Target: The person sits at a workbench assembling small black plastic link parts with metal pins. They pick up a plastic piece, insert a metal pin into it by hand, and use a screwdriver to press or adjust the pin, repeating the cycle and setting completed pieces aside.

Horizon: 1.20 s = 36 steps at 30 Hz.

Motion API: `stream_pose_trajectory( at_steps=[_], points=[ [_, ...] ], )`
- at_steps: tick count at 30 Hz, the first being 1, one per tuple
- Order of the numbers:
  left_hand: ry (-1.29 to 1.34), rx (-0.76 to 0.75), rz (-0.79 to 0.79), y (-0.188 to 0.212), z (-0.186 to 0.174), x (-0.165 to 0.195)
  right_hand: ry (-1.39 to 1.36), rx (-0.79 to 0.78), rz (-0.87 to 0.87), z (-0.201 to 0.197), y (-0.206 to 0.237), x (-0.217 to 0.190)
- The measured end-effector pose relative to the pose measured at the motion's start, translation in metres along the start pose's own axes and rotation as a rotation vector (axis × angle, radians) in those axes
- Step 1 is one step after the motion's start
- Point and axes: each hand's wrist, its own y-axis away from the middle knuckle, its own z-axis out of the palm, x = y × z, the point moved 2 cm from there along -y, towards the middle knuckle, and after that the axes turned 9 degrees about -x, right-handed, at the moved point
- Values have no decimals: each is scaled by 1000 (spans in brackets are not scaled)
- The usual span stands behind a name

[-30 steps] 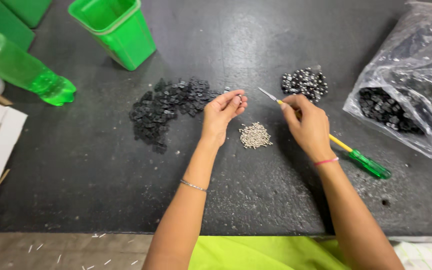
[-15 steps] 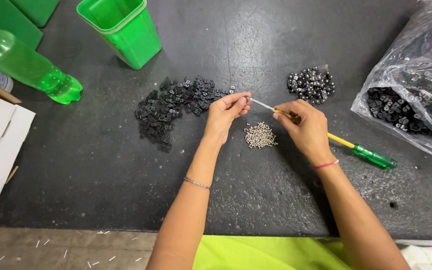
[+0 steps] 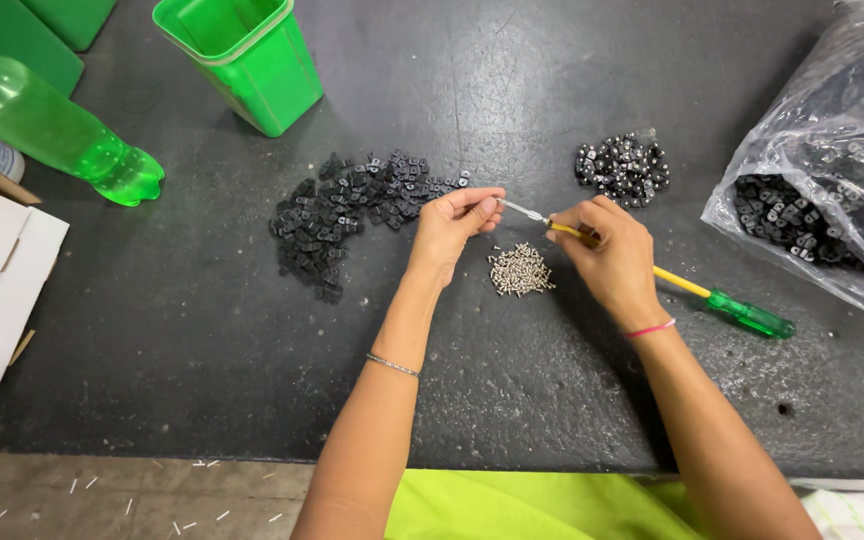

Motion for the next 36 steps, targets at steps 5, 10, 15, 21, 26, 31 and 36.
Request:
stream_pose_trajectory(
  at_steps=[5, 10, 15, 21, 26, 31, 36],
  points=[
    [-34, -15, 18, -1, -2, -2, 8, 9, -14, 4, 2, 2],
    [-87, -56, 43, -3, -4, -7, 90, -22, 56, 4, 2, 9],
    [-85, -42, 55, -4, 1, -12, 46, -125, 125, 2, 0, 13],
    [-83, -26, 62, -5, 1, -13, -28, -35, -10, -3, -1, 10],
    [-99, -21, 55, -5, 3, -14, 97, -102, 193, 1, -2, 14],
    [-98, -4, 64, -5, 4, -13, 55, -78, -8, -1, 0, 10],
    [-128, -12, 54, -5, 4, -16, 28, -22, -52, -1, 0, 16]
  ],
)
